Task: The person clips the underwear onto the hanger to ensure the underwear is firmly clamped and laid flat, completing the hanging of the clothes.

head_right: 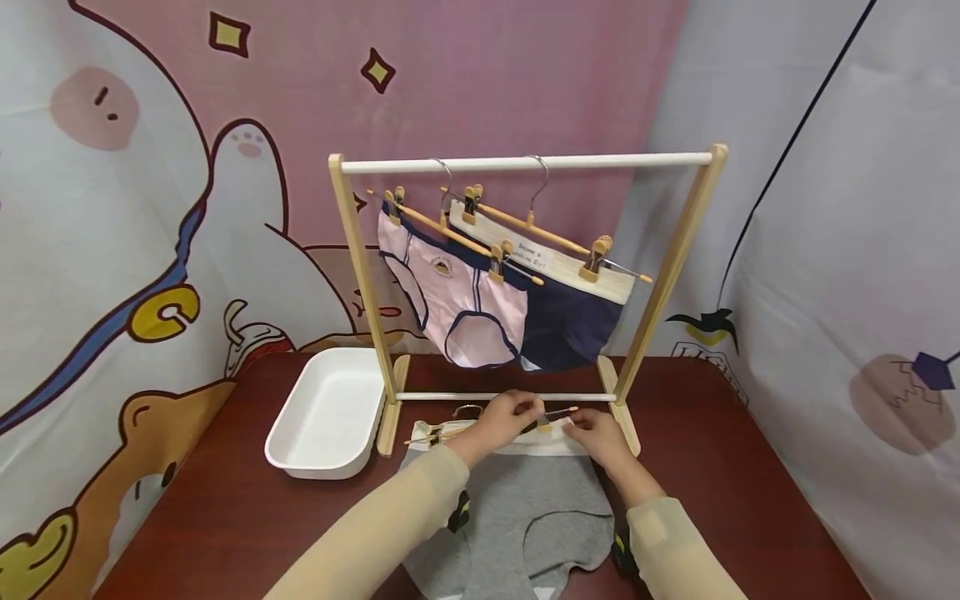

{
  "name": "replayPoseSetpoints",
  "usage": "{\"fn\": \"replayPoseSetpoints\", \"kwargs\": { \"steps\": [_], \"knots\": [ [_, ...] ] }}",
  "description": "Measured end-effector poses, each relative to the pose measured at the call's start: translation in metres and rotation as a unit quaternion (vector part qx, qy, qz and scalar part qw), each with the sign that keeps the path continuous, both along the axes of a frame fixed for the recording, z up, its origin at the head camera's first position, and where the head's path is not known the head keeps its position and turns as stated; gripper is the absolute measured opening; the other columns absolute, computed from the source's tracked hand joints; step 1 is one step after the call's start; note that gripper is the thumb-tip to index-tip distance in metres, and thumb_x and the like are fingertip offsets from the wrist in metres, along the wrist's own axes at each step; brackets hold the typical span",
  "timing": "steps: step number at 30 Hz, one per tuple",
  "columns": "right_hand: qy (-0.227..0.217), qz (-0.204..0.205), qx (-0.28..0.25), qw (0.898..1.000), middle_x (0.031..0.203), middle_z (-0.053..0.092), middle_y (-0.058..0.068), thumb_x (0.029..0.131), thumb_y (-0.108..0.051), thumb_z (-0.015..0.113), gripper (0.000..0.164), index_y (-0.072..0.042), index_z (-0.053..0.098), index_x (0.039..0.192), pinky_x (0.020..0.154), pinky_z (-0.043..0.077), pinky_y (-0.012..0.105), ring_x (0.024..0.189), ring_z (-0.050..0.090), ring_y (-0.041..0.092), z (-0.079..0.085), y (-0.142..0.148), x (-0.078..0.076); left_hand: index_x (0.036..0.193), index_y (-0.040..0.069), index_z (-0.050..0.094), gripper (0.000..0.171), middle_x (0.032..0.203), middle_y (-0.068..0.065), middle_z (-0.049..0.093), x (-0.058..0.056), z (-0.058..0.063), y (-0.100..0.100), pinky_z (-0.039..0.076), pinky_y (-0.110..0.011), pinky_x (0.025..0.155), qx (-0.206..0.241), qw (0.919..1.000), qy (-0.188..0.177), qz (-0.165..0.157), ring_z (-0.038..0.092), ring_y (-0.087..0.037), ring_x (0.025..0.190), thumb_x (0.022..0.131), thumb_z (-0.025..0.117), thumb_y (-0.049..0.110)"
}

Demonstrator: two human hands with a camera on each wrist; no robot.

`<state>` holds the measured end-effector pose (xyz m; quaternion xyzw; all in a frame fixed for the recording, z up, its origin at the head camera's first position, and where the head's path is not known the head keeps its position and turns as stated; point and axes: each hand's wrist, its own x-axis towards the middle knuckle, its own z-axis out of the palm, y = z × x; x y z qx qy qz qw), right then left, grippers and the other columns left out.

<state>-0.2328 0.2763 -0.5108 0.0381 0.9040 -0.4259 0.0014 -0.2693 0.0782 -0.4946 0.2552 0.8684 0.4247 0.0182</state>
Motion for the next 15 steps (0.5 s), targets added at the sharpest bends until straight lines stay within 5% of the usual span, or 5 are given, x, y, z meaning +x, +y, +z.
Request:
{"fn": "replayPoseSetpoints", "kwargs": {
  "steps": [5, 8, 15],
  "knots": [
    [0.048, 0.013, -0.003, 0.999, 0.084, 0.066, 0.01, 0.08, -0.008, 0.07, 0.015, -0.001, 0.06, 0.089, 0.06, 0.042, 0.023, 0.074, 0.054, 0.012, 0.006, 0.001, 0.008, 0.098, 0.012, 0.07, 0.019, 0.091, -0.001, 0.062, -0.002, 0.006, -0.005, 0.045, -0.015, 0.072, 0.019, 0.9998, -0.003, -0.007, 0.056, -0.005, 0.08, 0.093, 0.061, 0.027],
    [0.07, 0.025, 0.014, 0.997, 0.09, 0.069, 0.013, 0.08, -0.005, 0.069, 0.012, -0.001, 0.065, 0.09, 0.064, 0.044, 0.023, 0.08, 0.058, 0.013, 0.009, 0.002, 0.012, 0.096, 0.013, 0.07, 0.017, 0.09, 0.0, 0.061, -0.001, 0.009, -0.006, 0.043, -0.015, 0.071, 0.025, 0.9995, -0.017, -0.004, 0.053, -0.004, 0.079, 0.093, 0.06, 0.027],
    [0.045, 0.036, -0.004, 0.998, 0.097, 0.07, 0.013, 0.083, -0.019, 0.073, 0.02, -0.002, 0.071, 0.094, 0.068, 0.046, 0.025, 0.085, 0.057, 0.011, 0.012, 0.004, 0.017, 0.099, 0.011, 0.072, 0.018, 0.096, -0.003, 0.065, 0.0, 0.011, -0.007, 0.047, -0.015, 0.076, 0.023, 0.9997, -0.003, -0.009, 0.061, -0.009, 0.086, 0.091, 0.064, 0.025]
  ]
}}
